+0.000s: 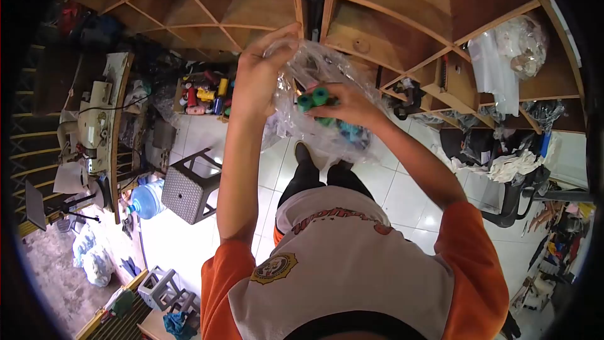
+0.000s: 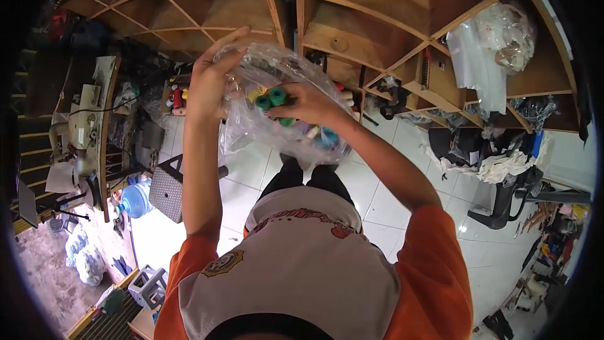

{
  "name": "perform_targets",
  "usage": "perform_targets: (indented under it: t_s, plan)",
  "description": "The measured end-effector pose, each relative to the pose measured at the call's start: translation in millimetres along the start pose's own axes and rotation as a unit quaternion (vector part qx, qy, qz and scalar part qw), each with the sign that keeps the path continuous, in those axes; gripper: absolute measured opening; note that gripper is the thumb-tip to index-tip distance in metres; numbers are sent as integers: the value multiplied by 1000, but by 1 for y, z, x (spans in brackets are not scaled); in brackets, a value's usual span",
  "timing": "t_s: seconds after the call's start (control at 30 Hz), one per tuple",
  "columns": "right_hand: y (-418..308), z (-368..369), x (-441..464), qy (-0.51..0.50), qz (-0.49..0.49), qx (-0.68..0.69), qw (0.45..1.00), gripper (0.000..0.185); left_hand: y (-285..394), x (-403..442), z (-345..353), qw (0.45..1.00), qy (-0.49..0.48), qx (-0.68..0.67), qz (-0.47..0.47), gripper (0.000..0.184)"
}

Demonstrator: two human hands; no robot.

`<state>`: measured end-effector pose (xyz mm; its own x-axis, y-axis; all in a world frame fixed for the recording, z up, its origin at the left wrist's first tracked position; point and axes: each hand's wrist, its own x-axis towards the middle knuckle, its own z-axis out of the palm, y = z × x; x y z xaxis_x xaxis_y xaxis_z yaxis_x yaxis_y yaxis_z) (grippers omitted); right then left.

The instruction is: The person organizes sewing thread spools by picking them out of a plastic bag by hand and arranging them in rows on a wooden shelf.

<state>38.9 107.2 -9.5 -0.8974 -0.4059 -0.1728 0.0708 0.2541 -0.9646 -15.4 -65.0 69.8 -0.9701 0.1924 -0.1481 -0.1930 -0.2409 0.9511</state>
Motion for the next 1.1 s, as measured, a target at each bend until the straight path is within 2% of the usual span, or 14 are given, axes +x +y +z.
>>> perform_targets:
  t_s: [0.03,0.07,0.17,0.23,0.33,0.43,0.57,0.6,0.7,0.8,0.9,0.93,1.03,1.1]
  plan:
    - [-17,-7,-10,31,11,55,998,33,1,2,3,999,-11,10,30,21]
    - [-30,-16,-19,51,-7,39,998,34,2,2,7,999,-20,15,25,22]
    - [-31,-30,-34,130,-68,227,963,32,3,2,18,998,-50,32,-8,23]
    - [-37,-47,-37,166,-25,241,956,30,-1,3,24,995,-72,49,-52,24]
    - [-47,-62,-30,232,4,241,942,30,1,-2,39,990,-124,58,-42,22]
    - [-62,-72,-26,249,27,151,956,34,3,3,51,984,-127,127,-10,28]
    - [-77,-83,-20,187,-3,-137,973,35,-8,16,54,971,-78,219,53,33]
    - [-82,-82,-17,187,53,-147,970,34,-9,15,55,973,-71,216,40,33]
    - [-89,-82,-9,178,47,-95,978,34,-21,20,56,983,-44,171,58,34]
    - [-99,-81,-2,184,47,-226,955,34,-27,24,55,986,-43,150,63,35]
    - [-98,-81,6,179,31,-262,948,34,-32,30,56,981,-44,161,101,36]
    - [-94,-82,10,171,42,-269,947,35,-33,29,56,992,-44,107,50,34]
    - [-95,-84,16,145,25,-274,950,36,-27,30,54,991,-31,131,16,30]
    - [-90,-85,19,142,35,-213,966,40,-41,36,49,990,-25,112,87,28]
